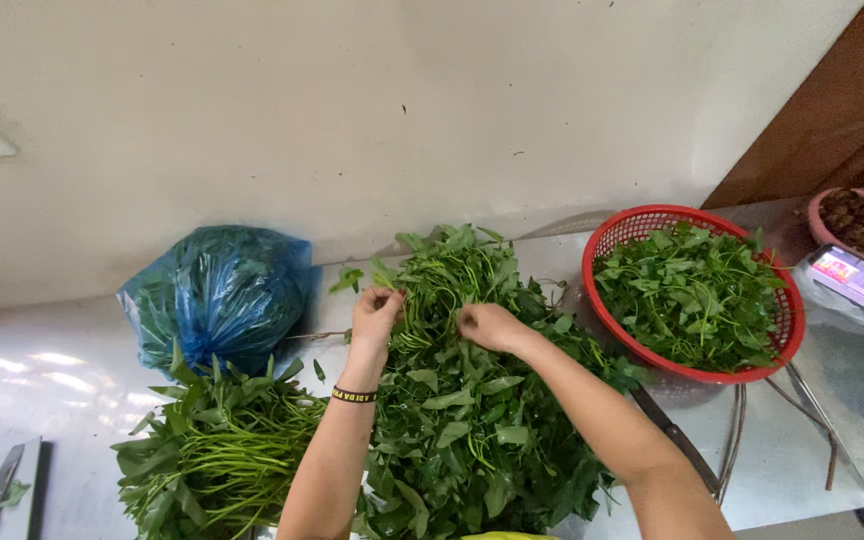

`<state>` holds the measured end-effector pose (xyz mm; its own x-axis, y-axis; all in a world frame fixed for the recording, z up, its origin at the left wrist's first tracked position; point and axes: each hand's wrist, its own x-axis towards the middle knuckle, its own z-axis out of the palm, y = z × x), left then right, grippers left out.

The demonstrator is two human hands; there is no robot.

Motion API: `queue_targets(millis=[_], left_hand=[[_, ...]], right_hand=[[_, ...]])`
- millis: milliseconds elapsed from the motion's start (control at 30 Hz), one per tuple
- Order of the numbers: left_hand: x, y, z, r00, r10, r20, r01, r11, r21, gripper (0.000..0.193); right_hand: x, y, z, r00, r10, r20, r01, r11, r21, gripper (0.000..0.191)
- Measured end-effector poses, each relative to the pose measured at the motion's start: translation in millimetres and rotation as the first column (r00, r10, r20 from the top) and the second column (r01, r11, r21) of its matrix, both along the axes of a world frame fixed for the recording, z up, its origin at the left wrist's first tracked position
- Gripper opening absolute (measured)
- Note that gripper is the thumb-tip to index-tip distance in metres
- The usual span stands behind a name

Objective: The person picks edible leaves and tender tips from piles of water spinach stalks on a stainless steel table by hand, discarding tough stems aside and placing the picked greens into a red perforated basket. They work through the stalks one bundle at a time, occasionally setting trimmed stalks on the table.

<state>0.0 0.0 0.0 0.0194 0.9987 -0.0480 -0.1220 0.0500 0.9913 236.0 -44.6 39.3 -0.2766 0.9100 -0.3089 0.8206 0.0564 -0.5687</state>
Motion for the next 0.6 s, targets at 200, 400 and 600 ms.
queue_targets(millis=[200,400,600], left_hand=[[15.7,-9.1,7.6,0.992,-0.011,0.124,0.029,0.989,-0.148,0.014],[42.5,-16.3,-3.9,0.968,0.026,-0.25,-0.026,1.0,0.005,0.016],[57.7,-24.4,4.8,0.986,-0.161,0.033,0.161,0.987,0.0,0.014]], right_hand=[[-28.4,24.2,17.4,0.933,-0.342,0.116,0.33,0.938,0.105,0.03],[-25.5,31.2,27.0,0.892,-0.341,-0.297,0.343,0.938,-0.047,0.025],[-14.0,28.6,29.4,0.717,-0.394,-0.575,0.327,0.919,-0.221,0.018]])
